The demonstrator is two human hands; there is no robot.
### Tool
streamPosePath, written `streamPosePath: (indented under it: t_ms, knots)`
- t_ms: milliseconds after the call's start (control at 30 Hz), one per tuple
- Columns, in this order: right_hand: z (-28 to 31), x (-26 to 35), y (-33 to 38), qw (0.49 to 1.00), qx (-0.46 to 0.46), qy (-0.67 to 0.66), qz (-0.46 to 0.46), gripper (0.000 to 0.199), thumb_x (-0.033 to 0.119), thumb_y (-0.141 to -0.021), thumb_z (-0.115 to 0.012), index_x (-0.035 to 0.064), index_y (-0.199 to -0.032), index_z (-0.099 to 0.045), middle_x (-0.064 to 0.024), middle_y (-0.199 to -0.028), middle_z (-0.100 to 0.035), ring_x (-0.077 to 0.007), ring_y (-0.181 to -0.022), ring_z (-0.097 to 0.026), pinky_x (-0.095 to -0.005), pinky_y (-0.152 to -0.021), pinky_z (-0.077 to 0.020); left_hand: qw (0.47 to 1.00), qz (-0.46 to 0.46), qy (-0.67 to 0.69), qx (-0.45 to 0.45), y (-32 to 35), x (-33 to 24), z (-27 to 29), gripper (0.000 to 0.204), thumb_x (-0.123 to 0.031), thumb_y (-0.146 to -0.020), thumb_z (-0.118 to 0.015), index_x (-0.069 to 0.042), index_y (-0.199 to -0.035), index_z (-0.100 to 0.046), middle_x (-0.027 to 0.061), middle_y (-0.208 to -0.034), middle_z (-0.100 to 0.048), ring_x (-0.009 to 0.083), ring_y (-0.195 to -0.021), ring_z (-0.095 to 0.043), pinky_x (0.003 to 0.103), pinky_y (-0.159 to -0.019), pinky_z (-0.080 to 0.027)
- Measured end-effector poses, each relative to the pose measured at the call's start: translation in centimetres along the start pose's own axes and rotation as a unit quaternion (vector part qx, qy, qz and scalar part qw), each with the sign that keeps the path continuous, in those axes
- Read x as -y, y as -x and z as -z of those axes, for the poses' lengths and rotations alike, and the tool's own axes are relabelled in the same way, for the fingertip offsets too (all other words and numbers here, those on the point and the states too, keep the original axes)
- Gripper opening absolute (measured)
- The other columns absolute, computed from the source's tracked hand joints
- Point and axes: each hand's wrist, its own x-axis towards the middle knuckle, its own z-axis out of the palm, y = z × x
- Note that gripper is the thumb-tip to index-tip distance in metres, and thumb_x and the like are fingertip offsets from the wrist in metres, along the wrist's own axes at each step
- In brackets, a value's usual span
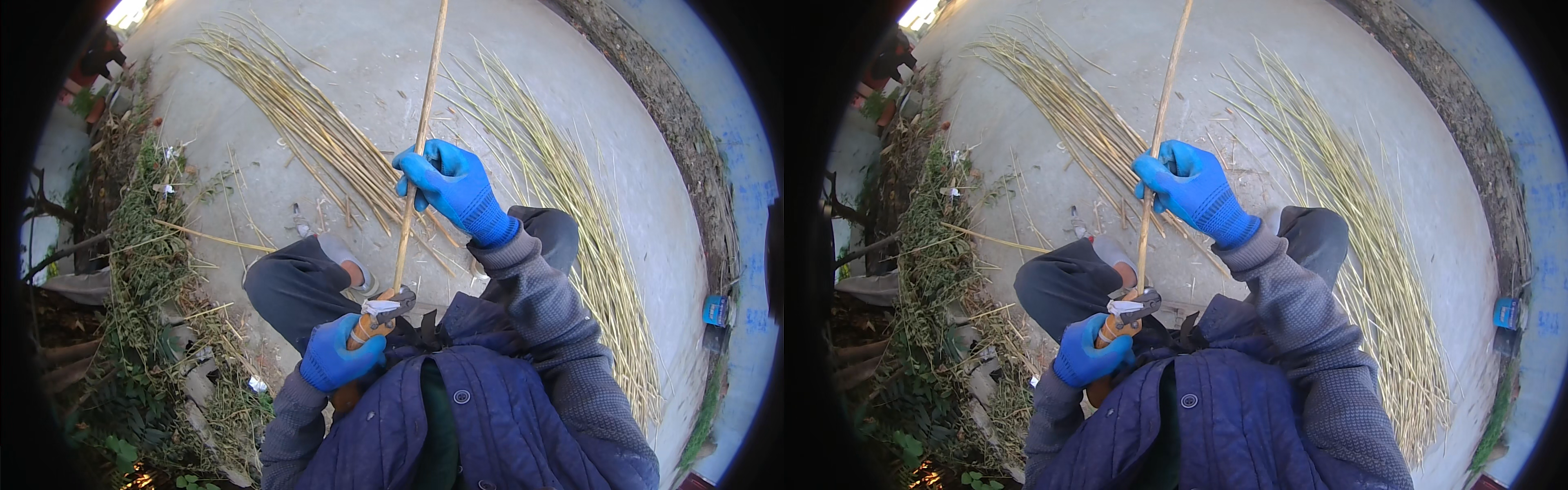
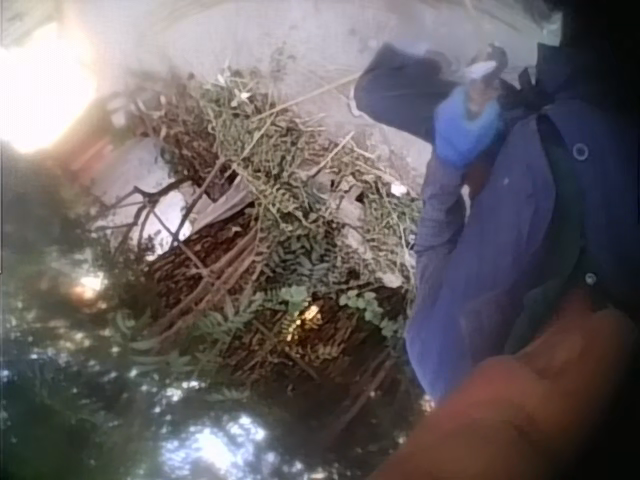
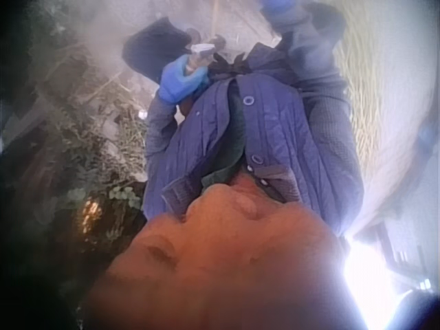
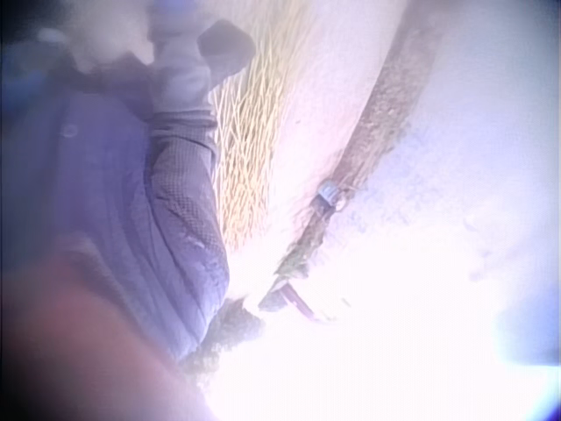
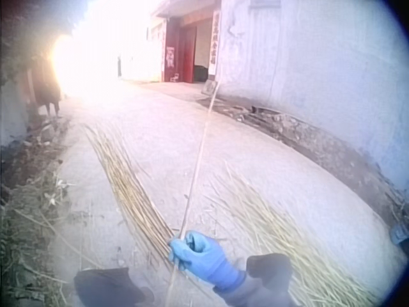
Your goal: The person sits on the ground and uses pruning shears to trim small branches off long, thin sticks. They handle each stick individually, cutting off protrusions and placing the trimmed sticks into a pile on the ground.
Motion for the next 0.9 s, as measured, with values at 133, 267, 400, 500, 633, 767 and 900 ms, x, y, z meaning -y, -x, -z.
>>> streamPosePath:
  t_ms: [133, 267, 400, 500, 633, 767, 900]
  knots:
    - [-1.9, -1.2, 2.7, 0.989, 0.091, 0.006, -0.118, 0.025, 0.026, -0.093, -0.068, 0.0016, -0.093, -0.061, -0.0074, -0.079, -0.070, -0.0104, -0.070, -0.067, -0.0241, -0.059, -0.0534, 0.999, -0.011, 0.034, -0.020, -0.9, 0.0, 0.6, 0.032, -0.025, -0.083, -0.074, 0.002, -0.100, -0.067, 0.0146, -0.079, -0.071, 0.0216, -0.071, -0.072, 0.034, -0.065, -0.055]
    - [-1.5, -2.2, 4.8, 0.994, 0.037, 0.020, -0.103, 0.023, 0.024, -0.095, -0.066, 0.0010, -0.097, -0.063, -0.0077, -0.079, -0.069, -0.0095, -0.069, -0.066, -0.0233, -0.056, -0.0515, 0.997, -0.072, -0.020, -0.005, -1.2, 0.0, 0.5, 0.033, -0.028, -0.081, -0.076, 0.001, -0.096, -0.068, 0.0175, -0.078, -0.068, 0.0261, -0.071, -0.072, 0.036, -0.063, -0.054]
    - [-0.3, -3.2, 6.7, 0.989, 0.025, 0.076, -0.126, 0.025, 0.024, -0.096, -0.064, 0.0000, -0.101, -0.065, -0.0086, -0.079, -0.070, -0.0104, -0.070, -0.066, -0.0228, -0.055, -0.0512, 0.991, -0.104, -0.081, 0.004, -1.2, 0.2, -0.8, 0.034, -0.030, -0.080, -0.077, 0.000, -0.094, -0.068, 0.0187, -0.077, -0.068, 0.0289, -0.070, -0.071, 0.037, -0.062, -0.053]
    - [0.5, -3.4, 7.8, 0.979, 0.033, 0.107, -0.170, 0.029, 0.023, -0.096, -0.064, -0.0017, -0.110, -0.063, -0.0100, -0.090, -0.070, -0.0107, -0.079, -0.067, -0.0259, -0.069, -0.0552, 0.990, -0.114, -0.085, 0.010, -1.0, 0.7, -2.1, 0.034, -0.031, -0.080, -0.076, 0.000, -0.093, -0.067, 0.0190, -0.076, -0.067, 0.0296, -0.069, -0.071, 0.037, -0.062, -0.053]
    - [1.6, -0.9, 4.3, 0.992, 0.034, -0.122, -0.029, 0.045, 0.031, -0.101, -0.054, -0.0035, -0.131, -0.051, -0.0125, -0.109, -0.067, -0.0125, -0.089, -0.067, -0.0320, -0.092, -0.0515, 0.992, -0.092, -0.086, 0.011, -0.9, 0.9, -3.5, 0.034, -0.030, -0.081, -0.076, -0.001, -0.093, -0.067, 0.0191, -0.076, -0.067, 0.0297, -0.067, -0.070, 0.037, -0.061, -0.053]
    - [2.0, 2.8, -2.8, 0.963, -0.050, -0.263, 0.020, 0.045, 0.034, -0.103, -0.048, -0.0050, -0.124, -0.052, -0.0059, -0.080, -0.060, -0.0141, -0.070, -0.059, -0.0338, -0.078, -0.0562, 0.988, -0.108, -0.112, 0.005, -1.1, 0.2, -3.8, 0.033, -0.028, -0.081, -0.076, 0.000, -0.093, -0.066, 0.0181, -0.075, -0.068, 0.0273, -0.067, -0.071, 0.036, -0.060, -0.053]
    - [-0.9, 1.2, -2.4, 0.973, -0.106, -0.203, -0.025, 0.040, 0.038, -0.106, -0.043, -0.0001, -0.107, -0.054, 0.0037, -0.059, -0.032, -0.0081, -0.050, -0.036, -0.0304, -0.058, -0.0513, 0.994, -0.108, -0.018, -0.020, -2.9, -0.7, -2.0, 0.033, -0.024, -0.081, -0.075, 0.003, -0.096, -0.066, 0.0167, -0.076, -0.069, 0.0209, -0.069, -0.072, 0.033, -0.060, -0.054]
